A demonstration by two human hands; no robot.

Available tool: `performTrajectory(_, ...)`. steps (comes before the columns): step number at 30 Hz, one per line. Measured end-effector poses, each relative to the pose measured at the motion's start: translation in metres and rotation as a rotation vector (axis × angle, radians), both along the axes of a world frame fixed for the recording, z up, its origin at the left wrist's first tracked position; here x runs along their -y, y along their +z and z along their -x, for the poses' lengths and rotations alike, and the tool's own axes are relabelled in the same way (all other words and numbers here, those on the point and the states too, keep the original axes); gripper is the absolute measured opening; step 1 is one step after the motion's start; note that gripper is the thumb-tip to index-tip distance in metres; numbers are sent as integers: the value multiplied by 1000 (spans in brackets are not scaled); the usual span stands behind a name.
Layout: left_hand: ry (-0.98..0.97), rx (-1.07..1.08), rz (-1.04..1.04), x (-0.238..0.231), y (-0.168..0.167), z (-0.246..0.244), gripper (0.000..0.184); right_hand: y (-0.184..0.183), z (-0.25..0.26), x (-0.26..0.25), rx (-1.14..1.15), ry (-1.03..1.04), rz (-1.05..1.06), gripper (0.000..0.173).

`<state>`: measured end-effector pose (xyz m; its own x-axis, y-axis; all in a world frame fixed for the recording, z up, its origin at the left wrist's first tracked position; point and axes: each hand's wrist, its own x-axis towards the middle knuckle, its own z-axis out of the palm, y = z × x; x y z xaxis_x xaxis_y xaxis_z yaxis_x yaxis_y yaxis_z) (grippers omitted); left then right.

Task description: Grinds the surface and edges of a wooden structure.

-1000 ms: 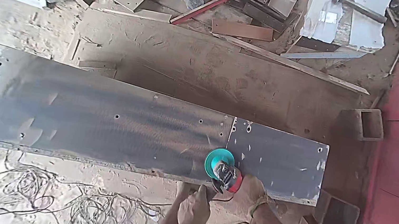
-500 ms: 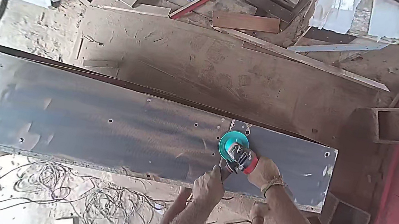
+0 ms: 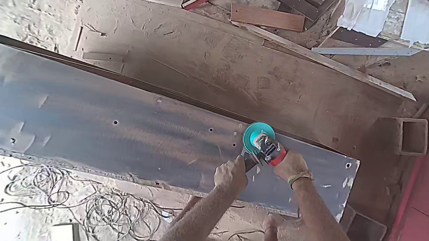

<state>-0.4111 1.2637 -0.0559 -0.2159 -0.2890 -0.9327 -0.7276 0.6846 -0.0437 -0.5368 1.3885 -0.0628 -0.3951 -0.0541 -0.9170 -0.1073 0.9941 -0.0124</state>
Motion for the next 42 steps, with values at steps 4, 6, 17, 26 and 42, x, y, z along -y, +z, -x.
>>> performTrajectory(4, -8, -23, 27, 8, 2, 12, 43, 3, 11, 9, -21, -1, 16, 60)
performTrajectory(6, -37, -47, 37, 16, 5, 20, 44, 5, 14, 14, -27, -53, 27, 58)
performTrajectory(17, -91, -54, 19, 4, 7, 27, 43, 1, 5, -7, -31, -107, -11, 66)
performTrajectory(26, -149, -61, -77, -32, -3, 28, 43, -20, -16, -60, -61, -256, -84, 80)
performTrajectory(42, -18, -74, 80, 33, 9, 9, 42, 12, 6, 35, -36, -44, 39, 52)
